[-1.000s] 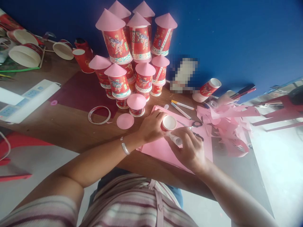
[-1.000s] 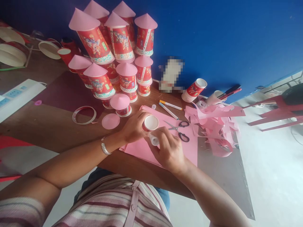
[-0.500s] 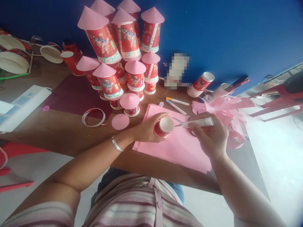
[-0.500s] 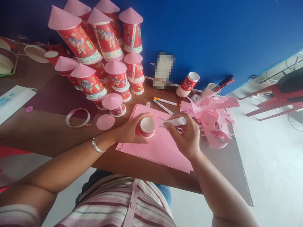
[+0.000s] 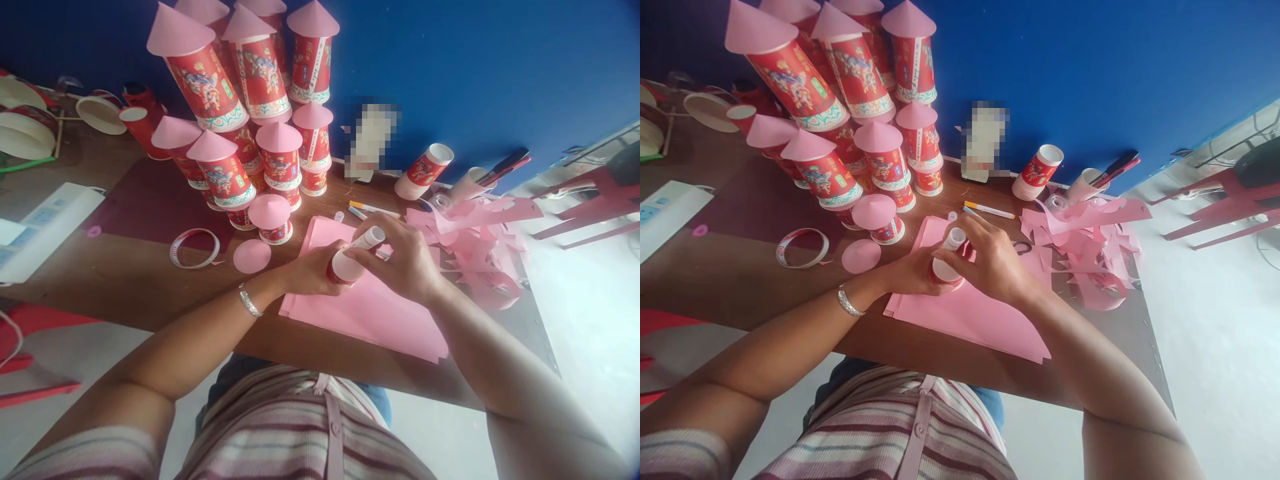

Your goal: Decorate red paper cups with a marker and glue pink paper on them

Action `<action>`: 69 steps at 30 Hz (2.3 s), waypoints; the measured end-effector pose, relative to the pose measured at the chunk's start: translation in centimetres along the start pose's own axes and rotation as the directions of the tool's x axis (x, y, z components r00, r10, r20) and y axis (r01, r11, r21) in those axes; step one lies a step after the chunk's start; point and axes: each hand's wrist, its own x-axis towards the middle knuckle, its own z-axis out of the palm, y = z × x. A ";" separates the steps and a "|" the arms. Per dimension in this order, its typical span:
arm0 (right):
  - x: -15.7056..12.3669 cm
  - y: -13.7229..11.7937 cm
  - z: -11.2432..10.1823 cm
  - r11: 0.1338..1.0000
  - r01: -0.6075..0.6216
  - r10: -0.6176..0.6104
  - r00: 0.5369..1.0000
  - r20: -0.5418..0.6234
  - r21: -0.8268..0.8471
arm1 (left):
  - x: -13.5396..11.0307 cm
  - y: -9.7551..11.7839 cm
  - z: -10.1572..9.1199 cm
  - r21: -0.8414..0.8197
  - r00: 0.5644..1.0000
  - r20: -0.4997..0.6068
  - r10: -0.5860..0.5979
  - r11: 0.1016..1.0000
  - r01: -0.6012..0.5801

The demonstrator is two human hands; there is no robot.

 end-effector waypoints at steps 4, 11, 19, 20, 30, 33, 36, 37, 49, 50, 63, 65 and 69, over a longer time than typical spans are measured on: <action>0.5 0.2 0.4 1.000 0.024 -0.024 0.997 0.079 -0.002 | 0.2 -0.2 -0.5 -0.148 0.985 0.170 -0.014 0.988 0.040; 1.3 0.1 0.7 0.998 0.035 -0.030 0.996 0.083 -0.051 | 0.0 -0.5 -0.4 -0.202 0.982 0.183 -0.038 0.977 0.075; 2.1 1.2 1.7 0.997 0.014 -0.009 0.998 0.061 -0.082 | 0.2 -0.3 -0.4 -0.144 0.977 0.208 -0.044 0.987 0.075; 2.0 1.4 1.7 0.997 0.005 -0.002 0.999 0.041 -0.071 | 0.2 -0.2 -0.5 -0.133 0.977 0.204 -0.052 0.988 0.080; 0.1 0.3 0.1 0.996 -0.076 0.075 0.997 -0.021 -0.054 | 0.2 0.9 -1.1 -0.126 0.966 0.227 -0.124 0.980 0.155; 0.0 0.4 0.5 0.994 -0.082 0.081 0.997 -0.010 -0.077 | 0.2 0.9 -1.0 -0.119 0.969 0.221 -0.113 0.983 0.142; 0.4 0.6 0.8 0.993 -0.085 0.084 0.996 -0.017 -0.081 | 0.2 0.8 -0.9 -0.124 0.968 0.225 -0.112 0.982 0.142; 0.5 0.7 0.9 0.993 -0.085 0.084 0.996 -0.019 -0.076 | 0.2 0.8 -0.9 -0.128 0.967 0.228 -0.110 0.982 0.142; 0.0 0.8 0.7 0.993 -0.098 0.091 0.990 -0.106 -0.067 | 0.2 1.0 -1.1 -0.087 0.964 0.228 -0.139 0.983 0.163; -0.2 0.6 0.5 0.994 -0.092 0.086 0.992 -0.088 -0.066 | 0.2 0.9 -1.0 -0.101 0.965 0.225 -0.133 0.982 0.159; 0.1 1.4 1.1 0.985 -0.135 0.127 0.988 -0.084 -0.108 | 0.3 1.5 -1.2 -0.064 0.965 0.219 -0.141 0.985 0.158; 0.1 1.7 1.0 0.981 -0.149 0.137 0.985 -0.103 -0.124 | 0.3 1.6 -1.3 -0.046 0.962 0.228 -0.148 0.986 0.163; -0.6 1.3 0.8 0.988 -0.120 0.102 0.979 -0.178 -0.093 | 0.3 1.6 -1.3 -0.048 0.958 0.245 -0.147 0.985 0.163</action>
